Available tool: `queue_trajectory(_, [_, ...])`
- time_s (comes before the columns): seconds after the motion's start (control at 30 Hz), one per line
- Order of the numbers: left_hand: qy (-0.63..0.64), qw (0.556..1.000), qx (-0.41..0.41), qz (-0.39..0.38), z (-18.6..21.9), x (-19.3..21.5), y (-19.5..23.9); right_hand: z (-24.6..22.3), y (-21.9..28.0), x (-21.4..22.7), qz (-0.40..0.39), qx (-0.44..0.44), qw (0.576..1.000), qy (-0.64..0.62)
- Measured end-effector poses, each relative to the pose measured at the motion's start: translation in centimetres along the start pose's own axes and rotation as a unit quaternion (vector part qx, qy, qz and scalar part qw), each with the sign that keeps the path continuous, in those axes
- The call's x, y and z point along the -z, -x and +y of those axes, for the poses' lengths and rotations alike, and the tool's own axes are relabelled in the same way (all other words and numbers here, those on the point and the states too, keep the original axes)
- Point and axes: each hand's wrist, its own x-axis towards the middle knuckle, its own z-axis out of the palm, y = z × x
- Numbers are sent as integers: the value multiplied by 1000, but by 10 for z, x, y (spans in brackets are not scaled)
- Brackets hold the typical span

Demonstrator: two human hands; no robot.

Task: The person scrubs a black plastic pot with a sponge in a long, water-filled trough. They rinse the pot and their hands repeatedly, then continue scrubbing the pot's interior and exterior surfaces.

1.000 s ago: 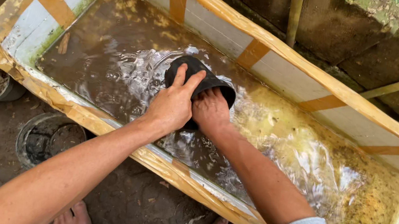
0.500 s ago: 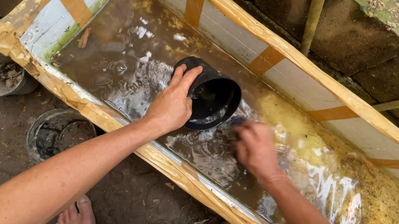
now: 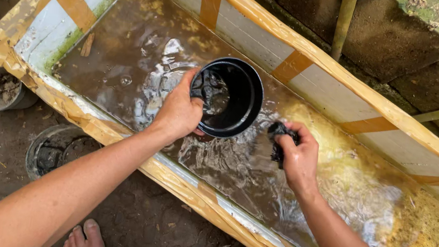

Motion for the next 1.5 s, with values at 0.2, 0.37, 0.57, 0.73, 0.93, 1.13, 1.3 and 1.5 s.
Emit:
queue_trajectory(0.2, [-6, 999, 31, -27, 0, -19, 14, -54, -3, -79, -106, 337, 880, 318])
queue_trajectory(0.37, [-8, 997, 56, -56, 1, -24, 20, -34, -46, -129, -162, 269, 799, 512])
queue_trajectory(0.57, [-33, 999, 25, -34, -14, -16, 14, 0, -73, -136, -214, 202, 765, 572])
queue_trajectory(0.73, [-81, 994, -73, -11, -20, -19, 8, 8, -83, -131, -170, 155, 823, 519])
queue_trajectory(0.93, [-47, 998, 12, -31, -11, -19, 10, -8, -69, -127, -243, 144, 778, 561])
queue_trajectory(1.13, [-71, 996, 4, -49, -6, -25, 17, -16, -53, -126, -173, 175, 823, 512])
queue_trajectory(1.3, [-72, 996, 34, -49, 2, -20, 12, -24, -54, -134, -296, 253, 762, 518])
queue_trajectory(1.5, [-5, 998, 63, -26, -7, -13, 2, -63, -37, -118, -295, 255, 801, 455])
